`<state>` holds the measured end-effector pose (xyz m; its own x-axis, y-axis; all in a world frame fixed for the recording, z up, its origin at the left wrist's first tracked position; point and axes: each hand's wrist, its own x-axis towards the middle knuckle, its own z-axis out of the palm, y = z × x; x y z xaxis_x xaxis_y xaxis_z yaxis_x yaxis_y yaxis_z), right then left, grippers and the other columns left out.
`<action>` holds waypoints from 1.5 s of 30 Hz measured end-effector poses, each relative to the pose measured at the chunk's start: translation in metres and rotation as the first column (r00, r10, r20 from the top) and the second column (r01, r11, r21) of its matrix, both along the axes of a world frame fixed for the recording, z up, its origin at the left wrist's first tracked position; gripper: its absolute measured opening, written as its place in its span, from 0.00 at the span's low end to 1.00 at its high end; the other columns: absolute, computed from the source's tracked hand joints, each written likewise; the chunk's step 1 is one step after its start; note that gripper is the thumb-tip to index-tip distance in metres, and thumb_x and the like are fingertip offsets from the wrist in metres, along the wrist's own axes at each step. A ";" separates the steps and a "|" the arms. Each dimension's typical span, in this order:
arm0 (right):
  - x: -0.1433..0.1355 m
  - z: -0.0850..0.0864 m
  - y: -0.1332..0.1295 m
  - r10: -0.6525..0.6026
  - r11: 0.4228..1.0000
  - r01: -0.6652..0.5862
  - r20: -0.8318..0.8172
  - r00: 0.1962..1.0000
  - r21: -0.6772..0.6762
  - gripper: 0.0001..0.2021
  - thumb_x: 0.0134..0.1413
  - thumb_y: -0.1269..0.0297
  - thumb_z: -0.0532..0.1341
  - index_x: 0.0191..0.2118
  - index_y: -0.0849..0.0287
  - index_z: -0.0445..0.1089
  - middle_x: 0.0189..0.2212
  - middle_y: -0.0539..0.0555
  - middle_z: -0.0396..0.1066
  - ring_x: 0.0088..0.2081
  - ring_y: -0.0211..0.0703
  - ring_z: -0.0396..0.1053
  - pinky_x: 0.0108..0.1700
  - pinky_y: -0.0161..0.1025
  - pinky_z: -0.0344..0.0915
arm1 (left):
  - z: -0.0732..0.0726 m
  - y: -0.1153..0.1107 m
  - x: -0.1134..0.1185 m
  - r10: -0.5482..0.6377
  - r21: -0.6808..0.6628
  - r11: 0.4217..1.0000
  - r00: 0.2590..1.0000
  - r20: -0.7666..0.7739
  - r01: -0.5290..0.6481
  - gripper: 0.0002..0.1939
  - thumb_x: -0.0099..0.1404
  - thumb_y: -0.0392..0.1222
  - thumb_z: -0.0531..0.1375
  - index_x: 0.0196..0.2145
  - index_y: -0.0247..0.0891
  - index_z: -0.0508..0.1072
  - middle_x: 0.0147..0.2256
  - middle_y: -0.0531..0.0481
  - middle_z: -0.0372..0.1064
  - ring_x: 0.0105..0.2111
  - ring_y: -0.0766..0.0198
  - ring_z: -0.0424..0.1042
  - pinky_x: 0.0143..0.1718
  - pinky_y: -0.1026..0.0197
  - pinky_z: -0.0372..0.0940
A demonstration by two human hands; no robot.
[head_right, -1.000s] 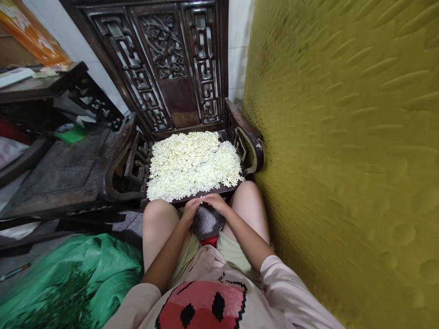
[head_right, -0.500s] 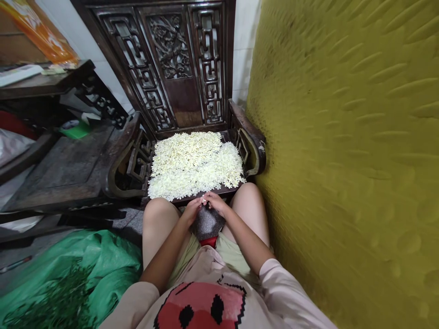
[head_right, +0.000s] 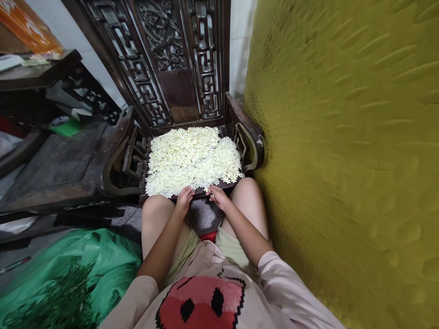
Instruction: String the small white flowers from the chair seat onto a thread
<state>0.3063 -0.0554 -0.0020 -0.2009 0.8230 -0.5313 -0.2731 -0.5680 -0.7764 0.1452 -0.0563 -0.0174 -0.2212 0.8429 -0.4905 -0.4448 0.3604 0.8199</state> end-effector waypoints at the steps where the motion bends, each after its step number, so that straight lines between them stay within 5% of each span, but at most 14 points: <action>1: 0.000 -0.001 0.000 0.001 1.000 -0.001 -0.001 1.000 -0.006 0.04 0.49 0.64 0.57 0.30 0.59 0.63 0.21 0.44 0.67 0.11 0.24 0.43 0.21 0.30 0.54 | 0.001 0.008 -0.003 0.011 0.001 1.000 1.000 -0.017 -0.011 0.17 0.44 0.47 0.66 0.29 0.36 0.67 0.23 0.55 0.64 0.22 0.73 0.64 0.22 0.69 0.53; 8: 0.001 -0.004 -0.002 -0.008 1.000 0.008 0.023 1.000 -0.009 0.06 0.45 0.63 0.59 0.31 0.58 0.64 0.20 0.44 0.67 0.12 0.25 0.44 0.22 0.31 0.55 | 0.004 0.072 -0.027 0.112 0.190 0.980 0.949 -0.294 -0.057 0.10 0.50 0.45 0.62 0.28 0.36 0.67 0.25 0.51 0.67 0.25 0.69 0.66 0.30 0.66 0.60; 12: 0.001 -0.006 0.000 0.009 1.000 -0.009 0.044 0.999 0.011 0.10 0.41 0.59 0.62 0.30 0.57 0.64 0.20 0.45 0.67 0.14 0.26 0.46 0.22 0.32 0.55 | 0.000 0.082 -0.029 0.113 0.176 0.983 0.936 -0.332 -0.057 0.11 0.54 0.44 0.58 0.34 0.36 0.68 0.25 0.51 0.67 0.24 0.69 0.66 0.31 0.64 0.61; 16: -0.001 -0.007 0.004 0.030 1.000 -0.030 0.070 0.997 0.005 0.11 0.39 0.58 0.63 0.30 0.58 0.66 0.21 0.46 0.68 0.14 0.27 0.46 0.23 0.32 0.55 | 0.002 0.059 -0.017 0.072 0.142 0.990 0.917 -0.394 -0.016 0.11 0.54 0.44 0.58 0.35 0.37 0.69 0.27 0.50 0.67 0.27 0.67 0.66 0.32 0.64 0.61; 21: -0.005 -0.005 0.004 0.088 0.993 -0.093 0.079 0.993 0.070 0.11 0.39 0.58 0.64 0.27 0.59 0.67 0.19 0.47 0.67 0.17 0.29 0.53 0.23 0.31 0.52 | 0.014 0.004 0.006 -0.248 0.140 0.918 0.816 -0.523 0.370 0.09 0.52 0.45 0.61 0.29 0.37 0.73 0.27 0.50 0.69 0.27 0.65 0.66 0.32 0.63 0.60; 23: -0.006 -0.004 0.002 0.125 0.985 -0.131 0.061 0.990 0.108 0.11 0.38 0.58 0.64 0.26 0.60 0.68 0.19 0.47 0.66 0.19 0.30 0.55 0.23 0.31 0.51 | 0.017 -0.012 0.012 -0.301 0.121 0.897 0.790 -0.533 0.424 0.11 0.51 0.45 0.62 0.32 0.37 0.73 0.27 0.49 0.70 0.28 0.64 0.67 0.33 0.62 0.60; 34: -0.005 -0.004 0.000 0.229 0.943 -0.244 0.094 0.969 0.225 0.15 0.41 0.53 0.65 0.30 0.60 0.71 0.22 0.49 0.69 0.25 0.34 0.63 0.27 0.32 0.51 | 0.022 -0.028 0.020 -0.229 0.162 0.947 0.938 -0.260 0.277 0.12 0.50 0.49 0.62 0.26 0.38 0.67 0.24 0.51 0.70 0.28 0.64 0.69 0.36 0.61 0.61; 42: -0.008 -0.002 0.001 0.235 0.911 -0.261 0.117 0.965 0.321 0.17 0.41 0.50 0.64 0.32 0.59 0.69 0.22 0.49 0.69 0.27 0.37 0.65 0.30 0.35 0.56 | 0.017 -0.031 0.019 -0.085 0.147 0.975 0.891 -0.447 0.166 0.11 0.50 0.46 0.63 0.28 0.37 0.73 0.27 0.48 0.72 0.29 0.63 0.70 0.35 0.61 0.62; 45: -0.007 -0.006 0.002 0.207 0.906 -0.243 0.137 0.969 0.347 0.16 0.42 0.51 0.63 0.31 0.59 0.66 0.21 0.48 0.69 0.27 0.38 0.65 0.34 0.37 0.58 | 0.014 -0.025 0.022 -0.116 0.136 0.974 0.915 -0.387 0.181 0.11 0.48 0.45 0.64 0.29 0.36 0.74 0.28 0.48 0.73 0.29 0.62 0.71 0.35 0.60 0.63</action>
<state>0.2993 -0.0537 -0.0082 -0.3666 0.9002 -0.2350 -0.0862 -0.2844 -0.9548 0.1674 -0.0808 -0.0032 -0.2267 0.9420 -0.2474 -0.0451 0.2436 0.9688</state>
